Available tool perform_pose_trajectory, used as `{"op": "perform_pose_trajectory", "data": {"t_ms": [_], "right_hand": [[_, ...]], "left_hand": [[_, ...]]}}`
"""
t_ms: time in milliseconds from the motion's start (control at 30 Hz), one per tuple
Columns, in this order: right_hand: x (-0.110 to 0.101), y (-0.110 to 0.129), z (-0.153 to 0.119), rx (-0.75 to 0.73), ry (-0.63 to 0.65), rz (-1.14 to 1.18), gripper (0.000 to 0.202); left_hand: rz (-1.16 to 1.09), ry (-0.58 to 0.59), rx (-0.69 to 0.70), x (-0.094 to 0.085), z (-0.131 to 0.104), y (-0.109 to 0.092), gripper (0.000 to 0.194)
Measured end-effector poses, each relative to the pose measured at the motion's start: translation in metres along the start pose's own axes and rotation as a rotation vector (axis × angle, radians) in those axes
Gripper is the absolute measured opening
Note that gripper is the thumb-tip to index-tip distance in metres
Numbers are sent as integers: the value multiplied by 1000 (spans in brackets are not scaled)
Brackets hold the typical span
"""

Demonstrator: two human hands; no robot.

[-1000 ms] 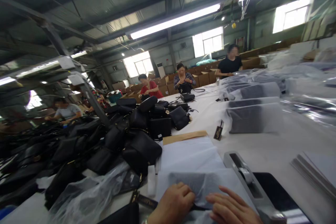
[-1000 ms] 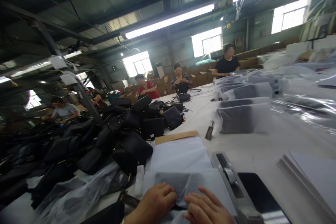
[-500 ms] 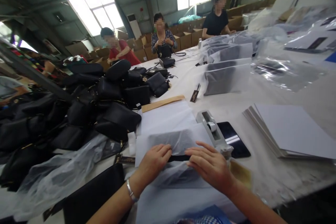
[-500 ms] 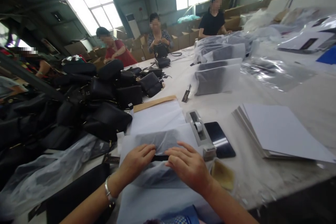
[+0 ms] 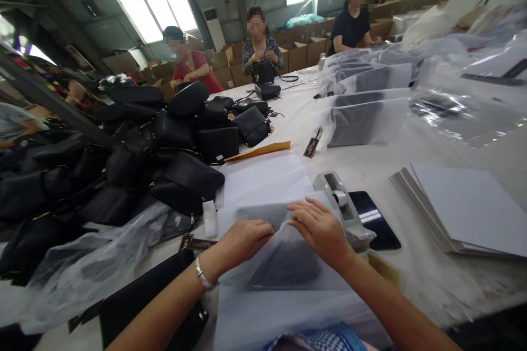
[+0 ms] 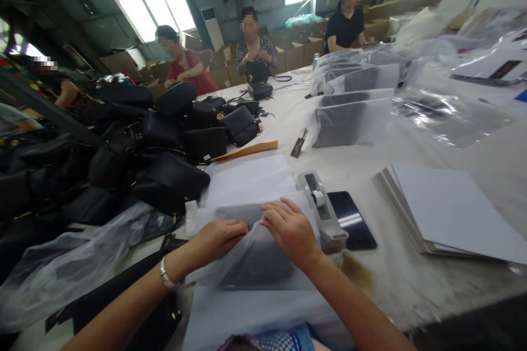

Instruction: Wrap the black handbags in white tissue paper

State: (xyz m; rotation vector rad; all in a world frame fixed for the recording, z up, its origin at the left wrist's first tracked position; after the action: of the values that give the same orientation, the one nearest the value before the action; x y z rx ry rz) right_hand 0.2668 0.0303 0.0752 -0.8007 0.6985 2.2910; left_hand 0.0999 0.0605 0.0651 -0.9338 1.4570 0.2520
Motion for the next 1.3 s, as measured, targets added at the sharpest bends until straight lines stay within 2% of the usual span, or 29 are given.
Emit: {"op": "perform_pose_trajectory", "data": {"t_ms": [133, 267, 333, 500, 667, 800, 933, 1100, 1167, 1300], "right_hand": [[22, -14, 1, 48, 79, -11, 5], [33, -20, 0, 69, 78, -4, 10], [35, -21, 0, 81, 71, 9, 12], [39, -29, -6, 130, 52, 49, 5], [43, -33, -12, 162, 4, 105, 7], [44, -33, -16, 171, -46, 137, 8], [46, -35, -19, 166, -85, 151, 6], [49, -38, -22, 165, -105, 179, 6], [50, -39, -23, 164, -105, 191, 7], [49, -40, -23, 177, -111, 233, 8]], "left_hand": [[-204, 56, -91, -8, 0, 7, 36], [-374, 82, -135, -8, -1, 11, 43], [-469, 95, -175, -5, 0, 13, 44], [-710, 220, -281, 11, -3, 10, 41], [-772, 117, -276, 12, -5, 6, 35], [-781, 98, -342, 17, -8, 7, 37], [-740, 82, -361, 14, -11, 5, 41], [-634, 147, -336, 12, -11, 3, 45], [-645, 189, -397, 16, -11, 6, 54], [-833, 310, -557, 26, -13, 11, 62]]}}
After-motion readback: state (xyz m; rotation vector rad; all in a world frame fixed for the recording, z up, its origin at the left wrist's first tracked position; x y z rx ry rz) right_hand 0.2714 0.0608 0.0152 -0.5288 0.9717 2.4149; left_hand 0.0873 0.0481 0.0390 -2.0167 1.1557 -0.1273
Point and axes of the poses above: each hand's wrist, its own z-axis towards the middle knuckle, its own x-axis out of the palm, y = z × x, the point moved 6 cm from there along z, towards the middle knuckle, and after that the axes turned 7 degrees about -x, right-handed, at the moved point
